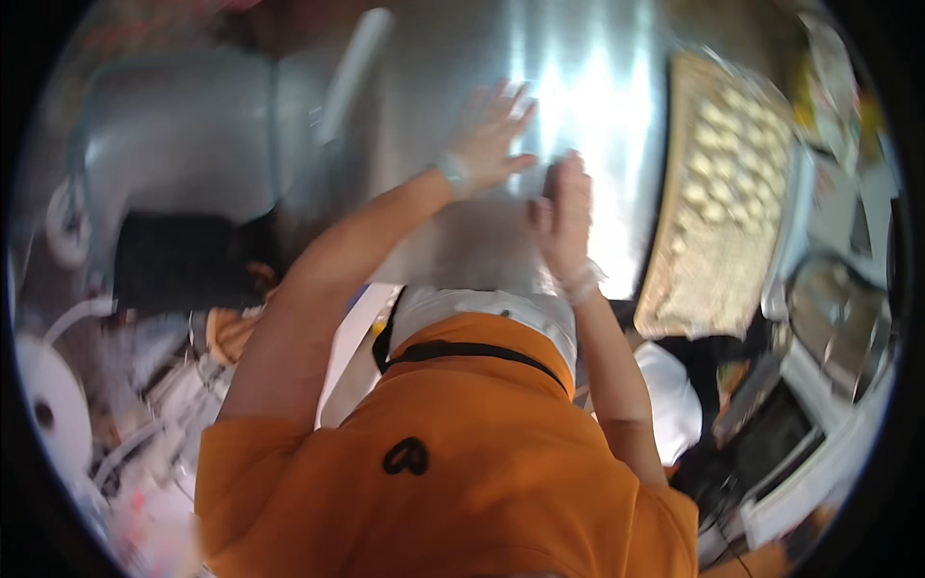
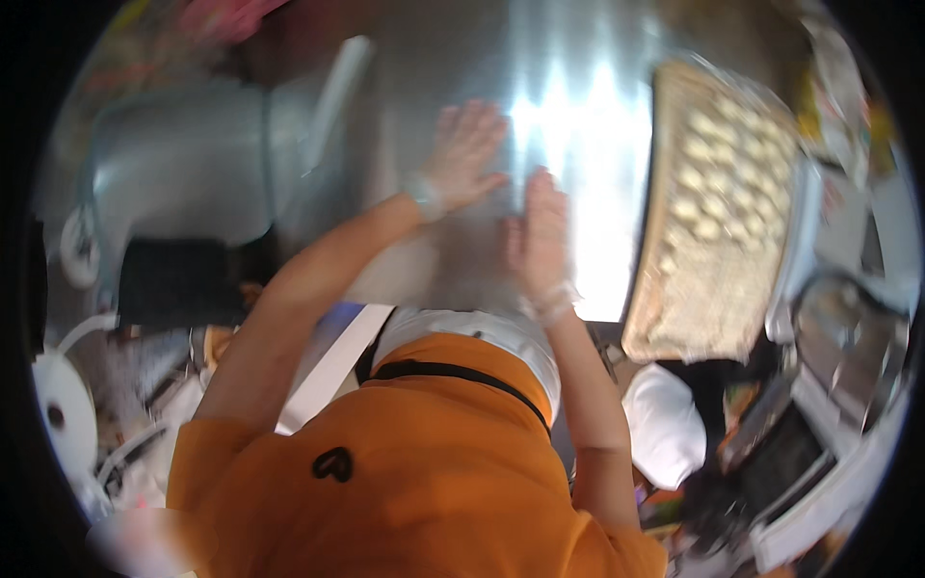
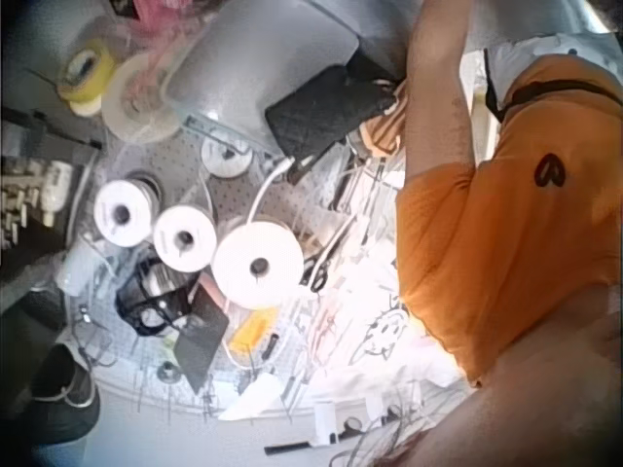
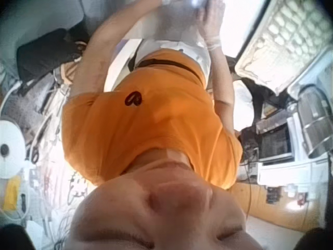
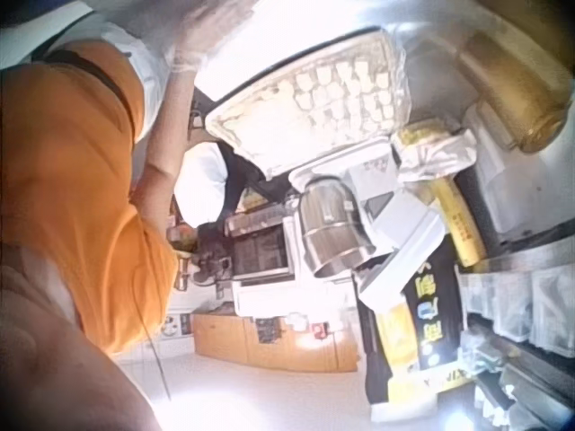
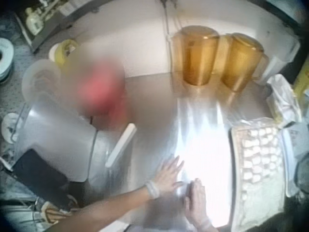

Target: The person takes a tray of dough pieces from a cabinet, places a piece of dough on a metal table, flattens it with a rolling pin, places a green filling inside, and folds the dough over the filling by hand.

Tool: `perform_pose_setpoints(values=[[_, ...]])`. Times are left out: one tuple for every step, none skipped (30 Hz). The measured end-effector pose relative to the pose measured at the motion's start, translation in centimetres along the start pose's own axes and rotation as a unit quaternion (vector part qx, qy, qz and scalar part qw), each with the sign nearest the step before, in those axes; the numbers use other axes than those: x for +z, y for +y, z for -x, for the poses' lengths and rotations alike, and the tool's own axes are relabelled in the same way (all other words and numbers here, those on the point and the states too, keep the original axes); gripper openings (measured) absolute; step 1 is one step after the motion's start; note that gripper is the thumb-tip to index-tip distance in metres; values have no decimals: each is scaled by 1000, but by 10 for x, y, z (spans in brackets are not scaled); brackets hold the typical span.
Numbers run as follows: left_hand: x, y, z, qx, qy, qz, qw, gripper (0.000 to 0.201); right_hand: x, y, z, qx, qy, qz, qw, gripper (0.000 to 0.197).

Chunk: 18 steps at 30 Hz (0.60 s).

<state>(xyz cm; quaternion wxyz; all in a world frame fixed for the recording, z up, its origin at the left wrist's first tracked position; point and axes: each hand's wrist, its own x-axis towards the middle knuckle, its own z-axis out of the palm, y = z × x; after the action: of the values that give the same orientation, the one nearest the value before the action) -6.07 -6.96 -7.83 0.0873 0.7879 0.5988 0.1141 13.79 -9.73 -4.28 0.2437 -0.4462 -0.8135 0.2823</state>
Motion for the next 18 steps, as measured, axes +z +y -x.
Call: perform_pose_setpoints(values=[[0,-1,-1,-15,-9,0,1000,76,-3,1,0,-7,11,-8,1000,65],[-1,-6,-1,-27,-18,1,999,75,-4,0,-2,-14,24,-12,1000,65],[-8,-5,-5,-14,-15,18,1000,74,-6,-3,-2,23,13,-9,1000,66],[-8,-2,-6,-22,-23,-7,999,74,-4,-1,-1,17,41,-27,999,65],[-7,1,-8,-30,-31,-30,999,74,-8,2,-2,24,30,-25,999,67],[-4,1,-9,-21,-36,-31,999,74,-1,1,1,44,28,4,999,74],[-2,-1,-10,-9,-33,-32,999,76,-8,-1,0,44,14,7,999,73],[-1,-3,-10,-1,-29,-5,1000,76,-11,-5,1,46,18,12,999,73],[1,-5,-13,5,-26,22,999,77,-13,-6,3,46,20,18,999,72],[-5,-3,-17,11,-13,9,1000,78,-16,-4,5,49,20,22,998,72],[-13,-1,-16,9,-3,-4,1000,80,-18,-2,7,55,24,28,998,71],[-17,1,-12,0,5,-16,1000,82,-19,-2,10,60,22,29,998,70],[-13,3,-10,14,-18,-28,999,81,-20,-1,14,64,18,31,997,69],[-10,3,-6,20,-39,-42,998,81,-20,-1,16,68,20,24,997,70],[-8,3,-3,24,-60,-57,996,81,-19,-1,17,70,20,17,997,70],[-6,4,-2,20,-65,-60,996,80,-19,0,19,71,18,9,997,71],[-6,7,-2,11,-71,-61,996,80,-18,1,19,74,25,12,997,71],[-11,6,4,-10,-77,-71,994,79,-15,0,17,68,27,7,997,71]])
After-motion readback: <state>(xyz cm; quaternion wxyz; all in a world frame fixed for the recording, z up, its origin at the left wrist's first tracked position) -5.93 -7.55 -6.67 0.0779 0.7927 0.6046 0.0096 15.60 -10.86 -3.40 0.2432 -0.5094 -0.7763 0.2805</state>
